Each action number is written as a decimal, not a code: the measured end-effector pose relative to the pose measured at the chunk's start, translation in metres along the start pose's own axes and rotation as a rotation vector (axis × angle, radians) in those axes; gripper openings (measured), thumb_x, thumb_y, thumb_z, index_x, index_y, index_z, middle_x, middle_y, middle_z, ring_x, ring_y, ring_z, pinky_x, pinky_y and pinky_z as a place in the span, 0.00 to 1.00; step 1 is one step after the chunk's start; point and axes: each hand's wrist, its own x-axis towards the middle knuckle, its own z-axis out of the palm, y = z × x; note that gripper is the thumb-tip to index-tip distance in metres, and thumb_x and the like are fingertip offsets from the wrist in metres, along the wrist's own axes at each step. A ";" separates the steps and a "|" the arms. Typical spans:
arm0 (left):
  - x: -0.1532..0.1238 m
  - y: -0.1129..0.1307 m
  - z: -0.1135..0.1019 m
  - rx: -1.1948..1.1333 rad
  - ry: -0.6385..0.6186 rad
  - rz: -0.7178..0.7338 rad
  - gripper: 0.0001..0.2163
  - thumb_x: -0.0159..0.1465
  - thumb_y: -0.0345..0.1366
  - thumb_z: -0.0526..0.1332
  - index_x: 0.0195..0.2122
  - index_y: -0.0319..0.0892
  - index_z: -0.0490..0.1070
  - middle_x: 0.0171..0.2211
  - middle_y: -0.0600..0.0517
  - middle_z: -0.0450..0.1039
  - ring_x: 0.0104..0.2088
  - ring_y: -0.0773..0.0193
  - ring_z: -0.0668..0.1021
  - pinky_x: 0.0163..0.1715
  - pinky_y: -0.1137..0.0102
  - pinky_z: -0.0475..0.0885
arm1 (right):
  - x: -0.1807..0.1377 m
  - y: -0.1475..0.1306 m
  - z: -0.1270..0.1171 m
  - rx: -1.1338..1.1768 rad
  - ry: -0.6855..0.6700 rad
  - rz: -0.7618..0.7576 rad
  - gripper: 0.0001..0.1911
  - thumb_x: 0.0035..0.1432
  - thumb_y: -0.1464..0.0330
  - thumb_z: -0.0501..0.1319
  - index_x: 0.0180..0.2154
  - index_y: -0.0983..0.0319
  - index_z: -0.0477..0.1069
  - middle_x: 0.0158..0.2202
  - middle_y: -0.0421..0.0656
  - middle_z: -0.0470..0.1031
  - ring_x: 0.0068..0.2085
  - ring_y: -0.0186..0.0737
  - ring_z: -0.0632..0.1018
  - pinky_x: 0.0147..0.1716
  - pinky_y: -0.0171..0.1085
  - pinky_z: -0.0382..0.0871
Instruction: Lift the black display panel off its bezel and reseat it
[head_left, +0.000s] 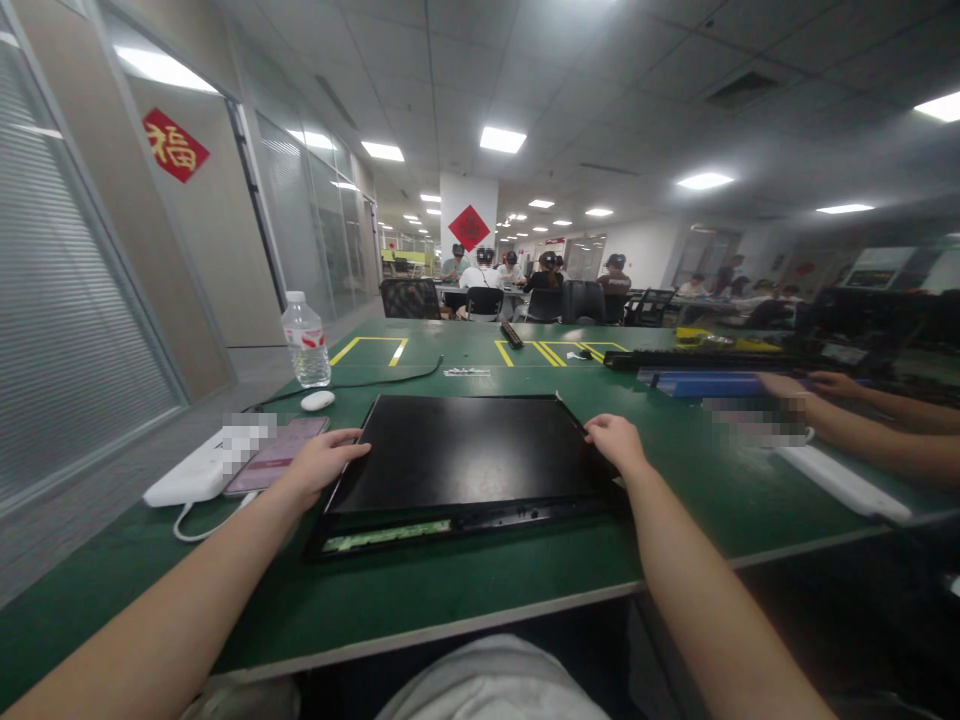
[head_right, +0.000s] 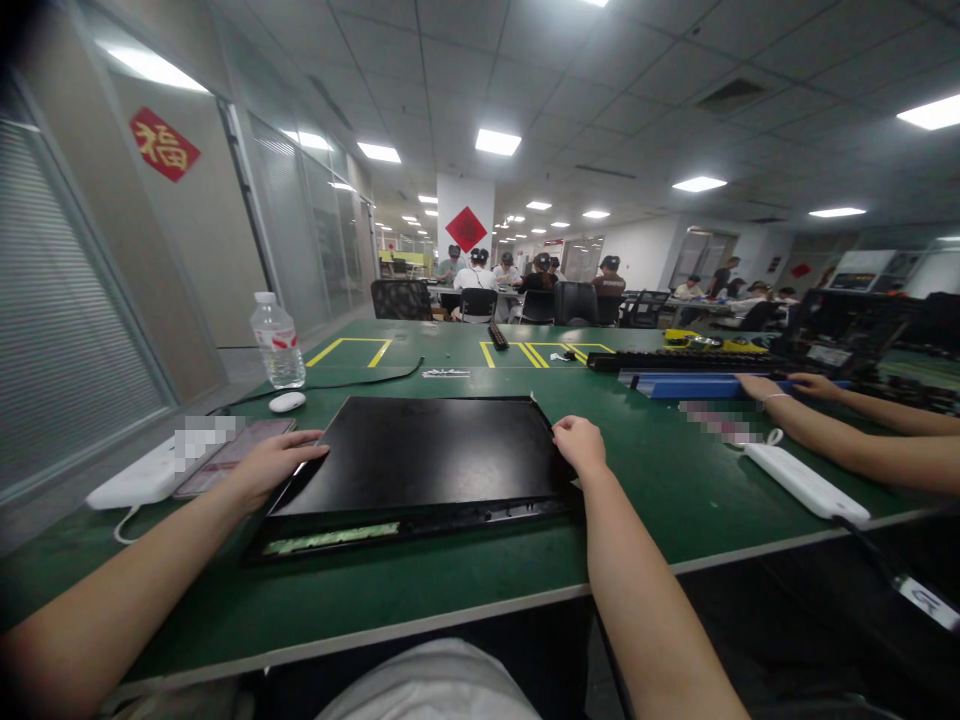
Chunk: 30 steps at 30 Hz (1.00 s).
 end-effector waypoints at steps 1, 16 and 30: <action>-0.001 0.001 0.000 0.001 0.002 -0.002 0.29 0.42 0.34 0.75 0.47 0.37 0.78 0.29 0.47 0.82 0.26 0.55 0.82 0.27 0.66 0.76 | 0.000 0.000 0.000 -0.001 -0.001 -0.003 0.12 0.54 0.70 0.59 0.35 0.58 0.81 0.32 0.42 0.82 0.37 0.40 0.80 0.33 0.33 0.66; -0.005 0.004 0.003 0.009 0.014 -0.027 0.24 0.46 0.30 0.73 0.47 0.38 0.78 0.26 0.49 0.81 0.24 0.57 0.81 0.24 0.68 0.76 | 0.000 0.003 0.002 0.002 0.021 -0.014 0.12 0.52 0.71 0.59 0.35 0.58 0.81 0.32 0.43 0.82 0.39 0.42 0.80 0.36 0.34 0.68; -0.002 0.003 -0.001 0.032 0.001 0.015 0.25 0.45 0.32 0.74 0.46 0.37 0.79 0.33 0.45 0.83 0.32 0.54 0.83 0.28 0.67 0.77 | -0.001 0.002 0.002 0.004 0.018 -0.003 0.13 0.52 0.72 0.58 0.35 0.58 0.81 0.33 0.43 0.82 0.39 0.41 0.80 0.35 0.33 0.68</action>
